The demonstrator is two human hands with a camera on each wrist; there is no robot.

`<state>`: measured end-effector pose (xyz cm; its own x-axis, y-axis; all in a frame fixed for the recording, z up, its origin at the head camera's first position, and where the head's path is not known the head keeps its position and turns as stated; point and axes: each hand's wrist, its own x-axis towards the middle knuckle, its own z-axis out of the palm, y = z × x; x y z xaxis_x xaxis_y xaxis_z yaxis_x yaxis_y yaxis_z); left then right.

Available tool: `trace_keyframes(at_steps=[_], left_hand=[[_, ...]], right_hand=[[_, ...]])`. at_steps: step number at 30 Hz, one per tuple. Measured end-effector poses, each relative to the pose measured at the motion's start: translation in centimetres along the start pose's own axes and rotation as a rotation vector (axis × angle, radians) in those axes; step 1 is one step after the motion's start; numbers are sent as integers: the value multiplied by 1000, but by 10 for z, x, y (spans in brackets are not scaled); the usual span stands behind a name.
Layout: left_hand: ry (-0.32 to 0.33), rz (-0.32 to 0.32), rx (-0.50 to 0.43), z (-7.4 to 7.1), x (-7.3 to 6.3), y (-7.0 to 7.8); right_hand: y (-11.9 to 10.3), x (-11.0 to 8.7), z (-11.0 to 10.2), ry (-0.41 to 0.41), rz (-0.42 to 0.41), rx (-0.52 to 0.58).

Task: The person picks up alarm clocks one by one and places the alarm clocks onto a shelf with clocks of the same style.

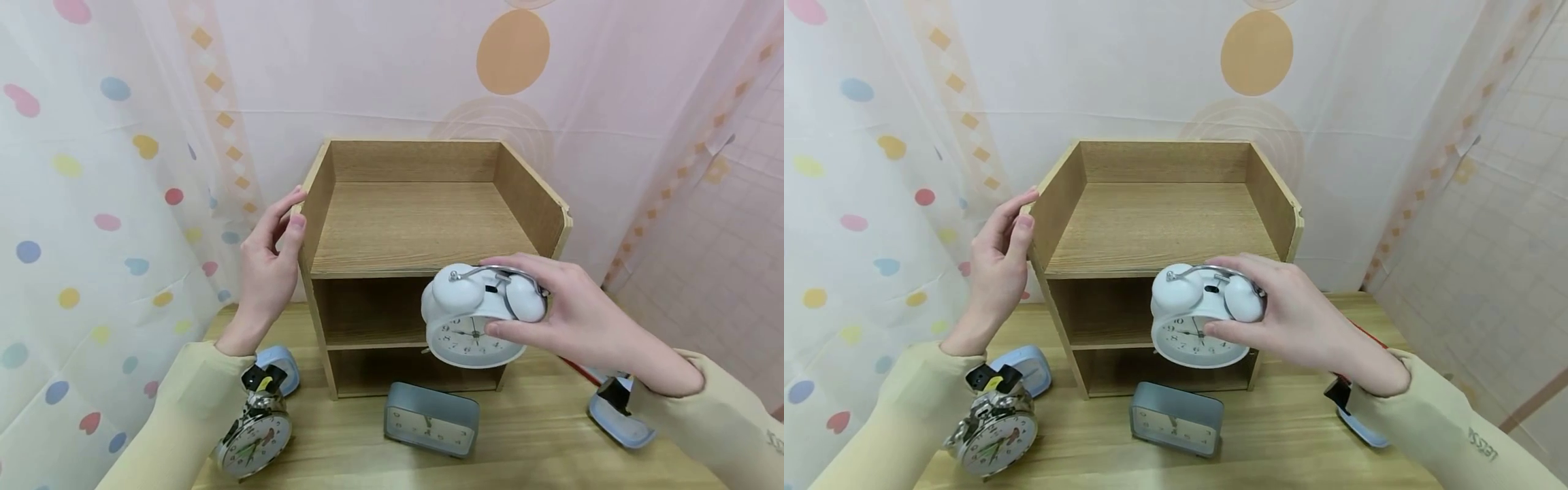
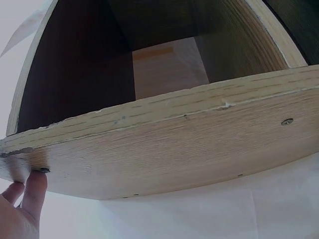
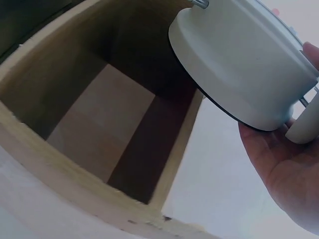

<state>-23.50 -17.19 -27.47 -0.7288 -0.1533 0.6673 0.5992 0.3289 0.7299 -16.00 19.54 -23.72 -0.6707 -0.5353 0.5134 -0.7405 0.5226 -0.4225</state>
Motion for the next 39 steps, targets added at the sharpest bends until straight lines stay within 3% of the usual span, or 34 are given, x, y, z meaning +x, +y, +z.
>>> trace_keyframes(at_steps=[5,19,39], left_hand=[[3,1,19,1,0,0],[-7,-10,19,2,0,-1],[3,4,16,2,2,-3]], right_hand=[[-5,17,-4,-11,12,30],[-22,69,-21,-51,165,40],[-30,105,-25,-36,143,33]])
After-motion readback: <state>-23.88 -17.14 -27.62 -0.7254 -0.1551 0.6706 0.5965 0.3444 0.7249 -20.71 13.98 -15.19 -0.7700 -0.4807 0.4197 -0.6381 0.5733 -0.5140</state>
